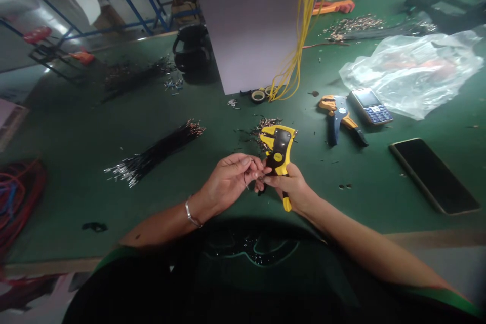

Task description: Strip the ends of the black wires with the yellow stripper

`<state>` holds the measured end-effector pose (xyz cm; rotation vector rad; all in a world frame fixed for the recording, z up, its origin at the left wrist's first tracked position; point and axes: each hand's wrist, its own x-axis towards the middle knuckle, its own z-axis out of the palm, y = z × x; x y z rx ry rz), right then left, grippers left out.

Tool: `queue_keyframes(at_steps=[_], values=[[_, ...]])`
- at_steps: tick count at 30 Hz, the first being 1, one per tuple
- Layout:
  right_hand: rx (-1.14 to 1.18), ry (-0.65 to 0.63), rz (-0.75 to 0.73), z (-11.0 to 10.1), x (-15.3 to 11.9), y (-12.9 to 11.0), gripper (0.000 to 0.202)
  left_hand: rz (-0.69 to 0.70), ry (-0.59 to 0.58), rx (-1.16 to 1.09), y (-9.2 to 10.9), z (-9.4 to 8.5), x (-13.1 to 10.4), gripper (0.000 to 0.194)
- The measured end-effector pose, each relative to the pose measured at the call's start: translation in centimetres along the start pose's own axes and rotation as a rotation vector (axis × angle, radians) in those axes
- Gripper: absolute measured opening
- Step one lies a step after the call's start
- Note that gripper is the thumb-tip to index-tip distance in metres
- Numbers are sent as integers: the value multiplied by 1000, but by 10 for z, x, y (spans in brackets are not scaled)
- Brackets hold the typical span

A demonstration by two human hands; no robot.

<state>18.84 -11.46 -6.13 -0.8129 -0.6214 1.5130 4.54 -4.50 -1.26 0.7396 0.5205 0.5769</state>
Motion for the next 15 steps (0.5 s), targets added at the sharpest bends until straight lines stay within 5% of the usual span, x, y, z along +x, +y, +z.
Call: queue_keyframes(at_steps=[15], values=[[-66, 67, -89, -7, 3, -15, 16, 17, 43, 103, 13, -1, 0, 11]])
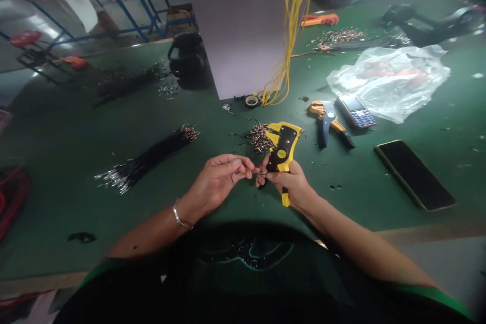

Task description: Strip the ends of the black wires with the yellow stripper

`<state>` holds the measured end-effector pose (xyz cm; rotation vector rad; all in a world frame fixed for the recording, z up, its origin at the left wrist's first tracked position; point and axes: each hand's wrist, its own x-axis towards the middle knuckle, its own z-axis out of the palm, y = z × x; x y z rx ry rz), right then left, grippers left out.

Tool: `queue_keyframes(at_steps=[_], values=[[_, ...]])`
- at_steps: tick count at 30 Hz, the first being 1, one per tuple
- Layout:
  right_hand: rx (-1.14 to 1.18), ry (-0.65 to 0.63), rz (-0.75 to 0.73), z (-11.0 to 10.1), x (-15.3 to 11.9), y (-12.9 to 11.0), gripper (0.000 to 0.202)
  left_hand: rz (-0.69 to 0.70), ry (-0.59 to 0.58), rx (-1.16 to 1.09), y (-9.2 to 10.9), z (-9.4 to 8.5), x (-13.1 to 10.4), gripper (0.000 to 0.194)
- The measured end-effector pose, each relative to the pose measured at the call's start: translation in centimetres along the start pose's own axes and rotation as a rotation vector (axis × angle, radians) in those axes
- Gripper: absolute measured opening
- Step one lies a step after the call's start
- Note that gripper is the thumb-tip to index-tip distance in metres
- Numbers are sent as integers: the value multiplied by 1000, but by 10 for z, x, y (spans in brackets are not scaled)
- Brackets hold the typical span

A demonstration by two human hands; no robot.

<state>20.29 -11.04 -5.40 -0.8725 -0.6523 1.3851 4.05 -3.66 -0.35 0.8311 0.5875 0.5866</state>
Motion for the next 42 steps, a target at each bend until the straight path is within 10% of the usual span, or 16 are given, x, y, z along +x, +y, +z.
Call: queue_keyframes(at_steps=[10, 16, 42], values=[[-12, -14, -15, -4, -1, -3, 17, -63, 126, 54, -2, -11, 10, 6], [-67, -20, -49, -10, 1, 0, 18, -93, 193, 622, 6, -20, 17, 9], [-170, 1, -68, -13, 1, -2, 17, -340, -287, 616, -8, -11, 7, 25]])
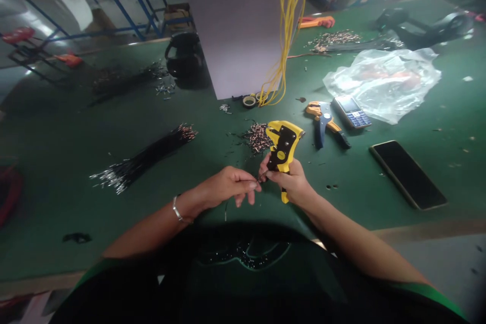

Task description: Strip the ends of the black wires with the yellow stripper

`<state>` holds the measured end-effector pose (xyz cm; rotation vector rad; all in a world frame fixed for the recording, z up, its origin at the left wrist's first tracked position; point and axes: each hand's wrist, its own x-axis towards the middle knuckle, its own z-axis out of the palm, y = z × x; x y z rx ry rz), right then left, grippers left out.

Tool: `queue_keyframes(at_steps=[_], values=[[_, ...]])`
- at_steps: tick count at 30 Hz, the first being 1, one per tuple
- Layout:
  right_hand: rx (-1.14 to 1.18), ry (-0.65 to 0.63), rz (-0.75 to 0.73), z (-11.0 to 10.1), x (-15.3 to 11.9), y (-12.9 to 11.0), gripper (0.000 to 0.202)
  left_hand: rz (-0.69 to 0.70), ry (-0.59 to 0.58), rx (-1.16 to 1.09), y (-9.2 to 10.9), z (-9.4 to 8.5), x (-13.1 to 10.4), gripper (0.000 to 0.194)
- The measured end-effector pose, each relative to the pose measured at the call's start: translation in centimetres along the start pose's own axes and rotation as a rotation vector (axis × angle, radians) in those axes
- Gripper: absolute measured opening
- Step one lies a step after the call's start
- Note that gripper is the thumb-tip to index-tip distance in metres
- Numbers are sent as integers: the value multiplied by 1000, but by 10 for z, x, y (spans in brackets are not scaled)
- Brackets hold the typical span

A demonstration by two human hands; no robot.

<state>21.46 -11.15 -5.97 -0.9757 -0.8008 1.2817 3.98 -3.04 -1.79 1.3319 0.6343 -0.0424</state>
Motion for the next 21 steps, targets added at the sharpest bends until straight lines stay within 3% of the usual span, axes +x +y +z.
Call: queue_keyframes(at_steps=[6, 15, 21], values=[[-67, -41, 13, 3, -1, -3, 17, -23, 223, -69, 3, 11, -1, 18], [-131, -195, 153, 5, -3, -3, 23, 106, 572, 94, 10, 0, -10, 15], [-115, -233, 221, 10, -5, 1, 29, 196, 613, 256, 11, 2, -14, 19]])
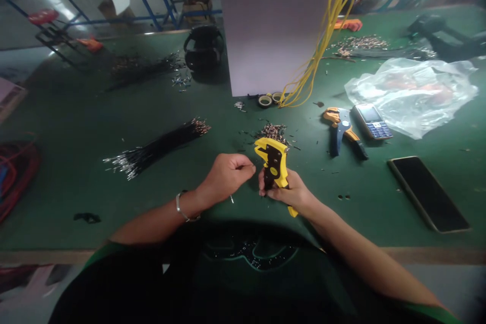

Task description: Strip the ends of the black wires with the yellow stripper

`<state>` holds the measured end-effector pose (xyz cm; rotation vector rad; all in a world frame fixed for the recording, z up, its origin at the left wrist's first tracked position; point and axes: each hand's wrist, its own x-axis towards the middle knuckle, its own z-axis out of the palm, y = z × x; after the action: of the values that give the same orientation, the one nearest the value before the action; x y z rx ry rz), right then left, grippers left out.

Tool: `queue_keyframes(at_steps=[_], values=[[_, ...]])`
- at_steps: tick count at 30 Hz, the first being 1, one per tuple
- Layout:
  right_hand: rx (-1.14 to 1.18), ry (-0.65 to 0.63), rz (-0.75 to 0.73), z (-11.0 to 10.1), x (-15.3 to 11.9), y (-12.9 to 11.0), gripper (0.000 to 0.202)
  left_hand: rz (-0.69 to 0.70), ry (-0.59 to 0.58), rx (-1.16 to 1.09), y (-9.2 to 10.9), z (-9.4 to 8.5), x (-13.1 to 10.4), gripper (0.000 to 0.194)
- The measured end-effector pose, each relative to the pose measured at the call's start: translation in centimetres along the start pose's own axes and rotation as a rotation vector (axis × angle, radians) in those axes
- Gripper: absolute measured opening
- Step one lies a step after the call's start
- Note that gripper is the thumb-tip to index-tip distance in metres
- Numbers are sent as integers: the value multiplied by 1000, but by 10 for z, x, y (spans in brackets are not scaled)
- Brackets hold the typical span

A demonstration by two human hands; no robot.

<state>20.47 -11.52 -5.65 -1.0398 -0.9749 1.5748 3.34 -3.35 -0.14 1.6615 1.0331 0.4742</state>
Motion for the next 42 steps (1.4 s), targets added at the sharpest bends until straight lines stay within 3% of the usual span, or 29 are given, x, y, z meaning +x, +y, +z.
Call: queue_keyframes(at_steps=[7, 13, 18, 21, 23, 42], values=[[-66, -34, -38, 4, 1, -1, 22, 69, -73, -37, 0, 6, -1, 27], [-427, 64, -150, 6, -4, -1, 13, 62, -127, -11, 3, 6, -4, 22], [-902, 188, -424, 6, -8, -1, 26, 88, -171, 102, 10, 3, -10, 20], [-1058, 236, -627, 6, -9, 0, 35, 111, -203, 107, 11, 2, -13, 19], [-1104, 251, -682, 7, -9, 0, 34, 122, -217, 99, 12, 1, -14, 18], [-1237, 246, -728, 3, -14, 3, 17, 210, -288, 39, 13, -2, -15, 16]])
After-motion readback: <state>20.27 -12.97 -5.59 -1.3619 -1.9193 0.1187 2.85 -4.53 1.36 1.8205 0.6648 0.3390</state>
